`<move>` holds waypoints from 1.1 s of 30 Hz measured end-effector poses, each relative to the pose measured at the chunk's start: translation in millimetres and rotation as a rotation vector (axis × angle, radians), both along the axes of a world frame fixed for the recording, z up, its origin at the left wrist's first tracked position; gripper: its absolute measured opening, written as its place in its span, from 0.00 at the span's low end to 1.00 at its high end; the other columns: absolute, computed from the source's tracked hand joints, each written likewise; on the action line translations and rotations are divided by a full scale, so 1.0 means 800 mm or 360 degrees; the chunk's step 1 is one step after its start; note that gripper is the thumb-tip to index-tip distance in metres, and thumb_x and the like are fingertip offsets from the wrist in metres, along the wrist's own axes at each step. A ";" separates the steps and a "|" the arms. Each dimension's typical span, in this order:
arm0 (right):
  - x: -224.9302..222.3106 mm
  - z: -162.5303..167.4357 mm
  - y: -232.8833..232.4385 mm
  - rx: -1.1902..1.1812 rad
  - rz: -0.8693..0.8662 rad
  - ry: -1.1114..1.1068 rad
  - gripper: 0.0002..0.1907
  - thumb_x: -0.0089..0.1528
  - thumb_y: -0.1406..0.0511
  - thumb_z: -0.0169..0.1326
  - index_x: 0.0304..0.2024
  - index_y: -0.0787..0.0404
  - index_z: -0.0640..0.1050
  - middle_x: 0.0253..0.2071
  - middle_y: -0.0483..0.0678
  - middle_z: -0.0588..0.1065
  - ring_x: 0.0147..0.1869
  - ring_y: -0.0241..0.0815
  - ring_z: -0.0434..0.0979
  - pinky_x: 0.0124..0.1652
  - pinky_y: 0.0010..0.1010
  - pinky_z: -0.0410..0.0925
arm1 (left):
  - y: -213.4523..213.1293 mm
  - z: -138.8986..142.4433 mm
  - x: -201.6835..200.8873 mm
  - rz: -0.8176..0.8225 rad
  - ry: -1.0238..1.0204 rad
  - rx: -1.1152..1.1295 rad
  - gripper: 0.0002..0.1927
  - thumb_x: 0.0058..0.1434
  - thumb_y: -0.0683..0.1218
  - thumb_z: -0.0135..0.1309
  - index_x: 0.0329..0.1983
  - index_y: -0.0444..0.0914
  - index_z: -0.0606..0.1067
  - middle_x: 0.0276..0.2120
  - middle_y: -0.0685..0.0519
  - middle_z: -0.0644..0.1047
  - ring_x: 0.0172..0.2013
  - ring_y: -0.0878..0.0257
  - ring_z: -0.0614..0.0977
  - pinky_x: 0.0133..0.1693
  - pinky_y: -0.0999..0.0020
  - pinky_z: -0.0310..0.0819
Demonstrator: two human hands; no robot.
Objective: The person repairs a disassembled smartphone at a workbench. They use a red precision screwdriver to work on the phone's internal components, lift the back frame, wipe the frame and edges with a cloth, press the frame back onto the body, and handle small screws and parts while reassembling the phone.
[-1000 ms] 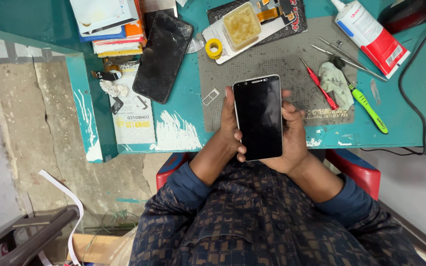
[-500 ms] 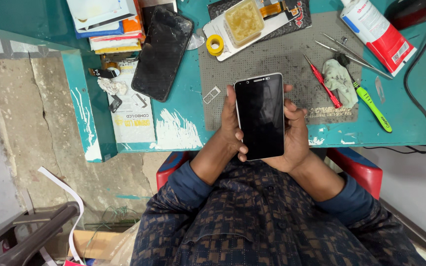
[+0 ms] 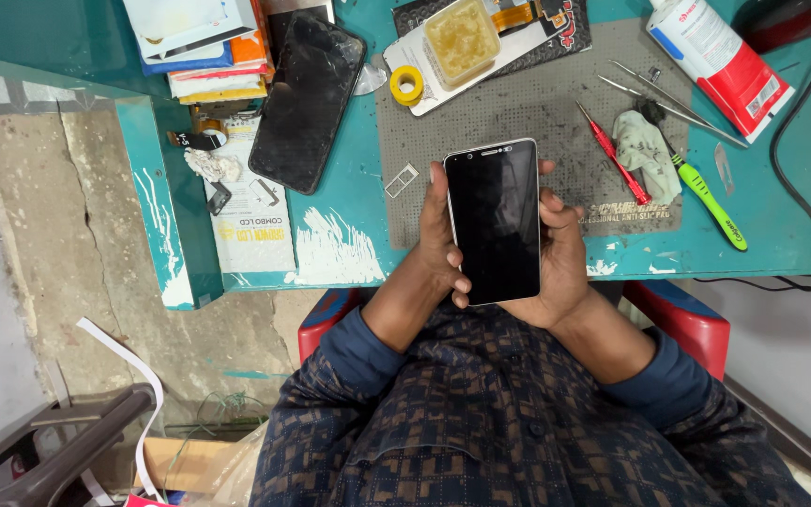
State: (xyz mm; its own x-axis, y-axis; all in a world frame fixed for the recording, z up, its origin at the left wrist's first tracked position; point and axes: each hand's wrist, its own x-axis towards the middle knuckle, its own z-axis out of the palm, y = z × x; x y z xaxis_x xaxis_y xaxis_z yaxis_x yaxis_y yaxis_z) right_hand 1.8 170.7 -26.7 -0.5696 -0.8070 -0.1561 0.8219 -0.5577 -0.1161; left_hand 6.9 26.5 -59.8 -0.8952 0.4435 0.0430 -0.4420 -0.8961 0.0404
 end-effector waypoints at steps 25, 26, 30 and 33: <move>-0.001 0.011 0.004 0.0135 0.0044 -0.0007 0.41 0.69 0.39 0.42 0.72 0.61 0.67 0.56 0.69 0.74 0.53 0.67 0.77 0.49 0.60 0.73 | 0.002 0.018 -0.005 0.0011 -0.0112 -0.0039 0.59 0.63 0.79 0.35 0.76 0.26 0.51 0.57 0.30 0.73 0.60 0.41 0.79 0.66 0.51 0.69; -0.003 0.013 0.005 0.0165 0.0048 0.0006 0.41 0.69 0.39 0.41 0.72 0.61 0.67 0.57 0.70 0.74 0.55 0.68 0.77 0.50 0.61 0.73 | 0.000 0.023 -0.007 -0.0003 -0.0142 -0.0145 0.59 0.60 0.79 0.35 0.76 0.27 0.51 0.57 0.31 0.73 0.59 0.43 0.82 0.63 0.54 0.76; -0.011 0.020 0.021 0.0184 0.0112 0.0150 0.51 0.65 0.32 0.34 0.74 0.61 0.64 0.61 0.73 0.72 0.57 0.71 0.77 0.52 0.60 0.73 | -0.018 0.048 0.007 0.0083 0.0068 0.0124 0.43 0.75 0.66 0.31 0.75 0.26 0.54 0.65 0.33 0.73 0.31 0.62 0.85 0.28 0.73 0.81; -0.008 0.014 0.036 0.0432 0.0171 0.0302 0.54 0.61 0.30 0.34 0.72 0.64 0.64 0.61 0.68 0.72 0.57 0.66 0.77 0.52 0.60 0.74 | -0.017 0.064 0.022 0.0122 -0.0045 0.0055 0.38 0.77 0.61 0.30 0.74 0.24 0.58 0.63 0.33 0.74 0.29 0.67 0.84 0.27 0.75 0.80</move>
State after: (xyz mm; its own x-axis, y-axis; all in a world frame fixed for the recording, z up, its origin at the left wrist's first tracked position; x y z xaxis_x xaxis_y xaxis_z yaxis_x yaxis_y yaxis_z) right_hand -4.4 199.2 -15.1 -0.5230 -0.8074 -0.2730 0.8238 -0.3968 -0.4048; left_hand 24.6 12.7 -8.9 -0.9277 0.3721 0.0312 -0.3724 -0.9281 -0.0030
